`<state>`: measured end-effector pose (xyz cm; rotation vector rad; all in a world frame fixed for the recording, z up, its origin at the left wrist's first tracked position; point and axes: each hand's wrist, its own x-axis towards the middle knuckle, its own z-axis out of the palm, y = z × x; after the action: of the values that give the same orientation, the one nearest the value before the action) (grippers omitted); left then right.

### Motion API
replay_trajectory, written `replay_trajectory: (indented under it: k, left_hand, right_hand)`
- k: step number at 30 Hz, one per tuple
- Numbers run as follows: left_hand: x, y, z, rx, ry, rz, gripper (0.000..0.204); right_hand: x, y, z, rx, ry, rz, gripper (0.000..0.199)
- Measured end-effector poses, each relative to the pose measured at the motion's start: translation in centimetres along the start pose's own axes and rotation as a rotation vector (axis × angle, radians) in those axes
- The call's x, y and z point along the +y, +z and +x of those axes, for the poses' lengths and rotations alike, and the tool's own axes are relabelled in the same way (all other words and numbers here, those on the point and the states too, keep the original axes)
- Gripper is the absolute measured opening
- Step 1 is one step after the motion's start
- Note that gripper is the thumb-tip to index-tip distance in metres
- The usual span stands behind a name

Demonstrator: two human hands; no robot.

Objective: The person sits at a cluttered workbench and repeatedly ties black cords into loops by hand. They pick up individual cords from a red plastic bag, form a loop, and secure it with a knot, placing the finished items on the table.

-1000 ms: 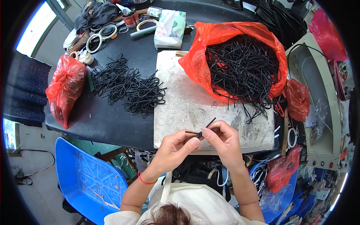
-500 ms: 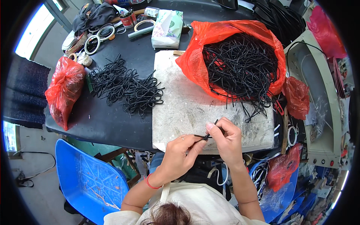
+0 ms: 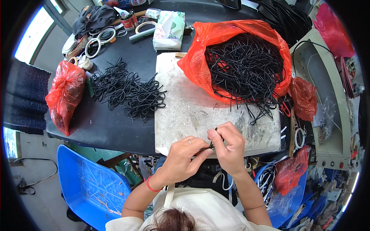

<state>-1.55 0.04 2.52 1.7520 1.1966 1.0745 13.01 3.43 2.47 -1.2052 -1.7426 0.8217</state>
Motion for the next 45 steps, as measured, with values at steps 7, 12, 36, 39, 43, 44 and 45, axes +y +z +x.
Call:
replay_trajectory:
  k: [7, 12, 36, 39, 43, 44, 45]
  left_hand:
    - [0.0, -0.7, -0.3, 0.011, -0.148, -0.236, 0.011]
    - [-1.3, -1.6, -0.2, -0.014, -0.391, -0.524, 0.015]
    - [0.2, -0.5, 0.1, -0.064, -0.435, -0.860, 0.017]
    - [0.3, -0.1, -0.1, -0.047, -0.441, -0.883, 0.017]
    - [0.0, 0.0, -0.1, -0.043, -0.421, -0.837, 0.017]
    - [-0.2, 0.1, -0.2, -0.031, -0.409, -0.817, 0.017]
    - [-0.3, 0.3, -0.3, -0.020, -0.396, -0.798, 0.017]
  right_hand:
    - [0.0, -1.1, 0.5, -0.218, 0.302, 0.313, 0.019]
    - [-0.2, -1.4, 0.4, -0.289, 0.430, 0.600, 0.014]
    - [-0.9, -0.5, 0.5, -0.269, 0.453, 0.816, 0.017]
    - [-1.0, -0.5, 0.7, -0.279, 0.530, 0.827, 0.019]
    - [-0.3, -0.3, 0.6, -0.297, 0.562, 0.832, 0.017]
    - [-0.2, -0.3, 0.5, -0.306, 0.559, 0.830, 0.016]
    - [-0.2, -0.2, 0.5, -0.285, 0.543, 0.828, 0.017]
